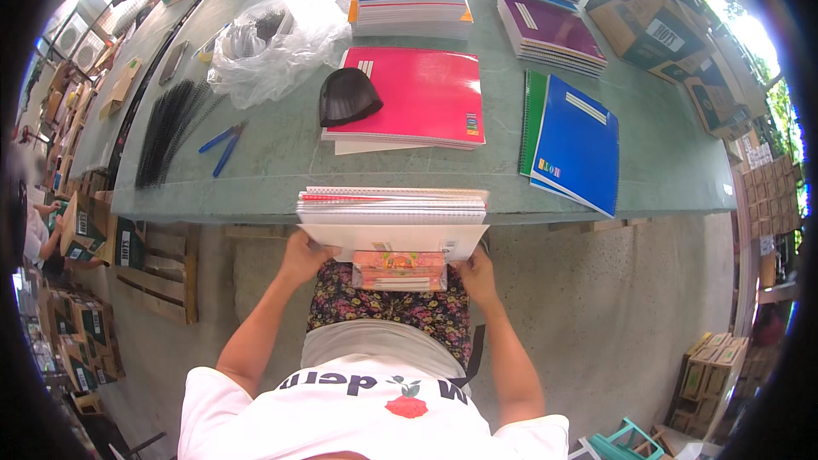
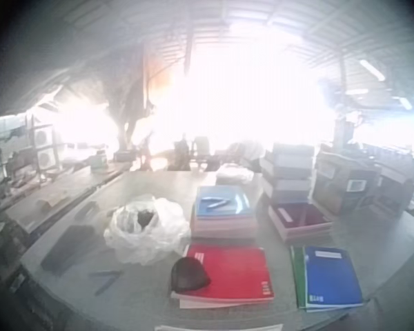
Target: The person assembles notebooks by threading a spiral wire through the pre-punched holes of notebook covers and pages, using pliers to trim the wire, and then repeating the process with different colored notebooks.
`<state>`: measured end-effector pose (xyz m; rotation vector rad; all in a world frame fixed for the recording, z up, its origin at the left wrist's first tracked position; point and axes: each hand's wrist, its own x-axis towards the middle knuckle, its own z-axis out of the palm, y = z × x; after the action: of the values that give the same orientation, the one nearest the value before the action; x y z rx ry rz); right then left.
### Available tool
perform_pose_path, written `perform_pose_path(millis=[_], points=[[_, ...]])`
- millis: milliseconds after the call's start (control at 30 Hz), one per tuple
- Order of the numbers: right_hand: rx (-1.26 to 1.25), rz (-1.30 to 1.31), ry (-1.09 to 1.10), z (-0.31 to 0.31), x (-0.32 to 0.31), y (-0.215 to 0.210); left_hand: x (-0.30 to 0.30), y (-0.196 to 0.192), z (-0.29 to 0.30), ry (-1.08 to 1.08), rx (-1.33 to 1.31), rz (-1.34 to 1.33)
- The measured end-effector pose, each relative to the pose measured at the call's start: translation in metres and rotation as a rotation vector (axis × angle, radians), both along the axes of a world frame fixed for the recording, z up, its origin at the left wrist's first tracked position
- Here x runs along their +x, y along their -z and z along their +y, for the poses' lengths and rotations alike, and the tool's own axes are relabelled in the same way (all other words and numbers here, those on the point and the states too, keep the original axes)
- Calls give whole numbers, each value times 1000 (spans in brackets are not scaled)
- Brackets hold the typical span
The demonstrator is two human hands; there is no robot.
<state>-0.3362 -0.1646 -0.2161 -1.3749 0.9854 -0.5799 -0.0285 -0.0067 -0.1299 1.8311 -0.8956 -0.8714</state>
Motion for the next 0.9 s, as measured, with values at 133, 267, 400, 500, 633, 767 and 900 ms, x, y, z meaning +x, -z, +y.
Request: perform_pose_path(millis=[133,267,400,500,633,767,900], points=[[-457,568,-191,-1,-5,-53,20,-21,33,73,345,-305],[-528,126,295,-30,17,-127,47,-52,25,-310,-174,-236],[-449,-156,451,-26,80,-139,18,-53,-41,-381,-521,351],[-390,-87,440,-30,88,-130,7,-59,-58,-155,-137,91],[-305,-306,320,-34,93,-134,8,-45,-50,-381,-462,-24],[-266,-24,354,-39,99,-134,-11,-53,-50,-530,-465,106],[-210,-150,345,-28,89,-154,59,-53,-31,-186,-357,215]])
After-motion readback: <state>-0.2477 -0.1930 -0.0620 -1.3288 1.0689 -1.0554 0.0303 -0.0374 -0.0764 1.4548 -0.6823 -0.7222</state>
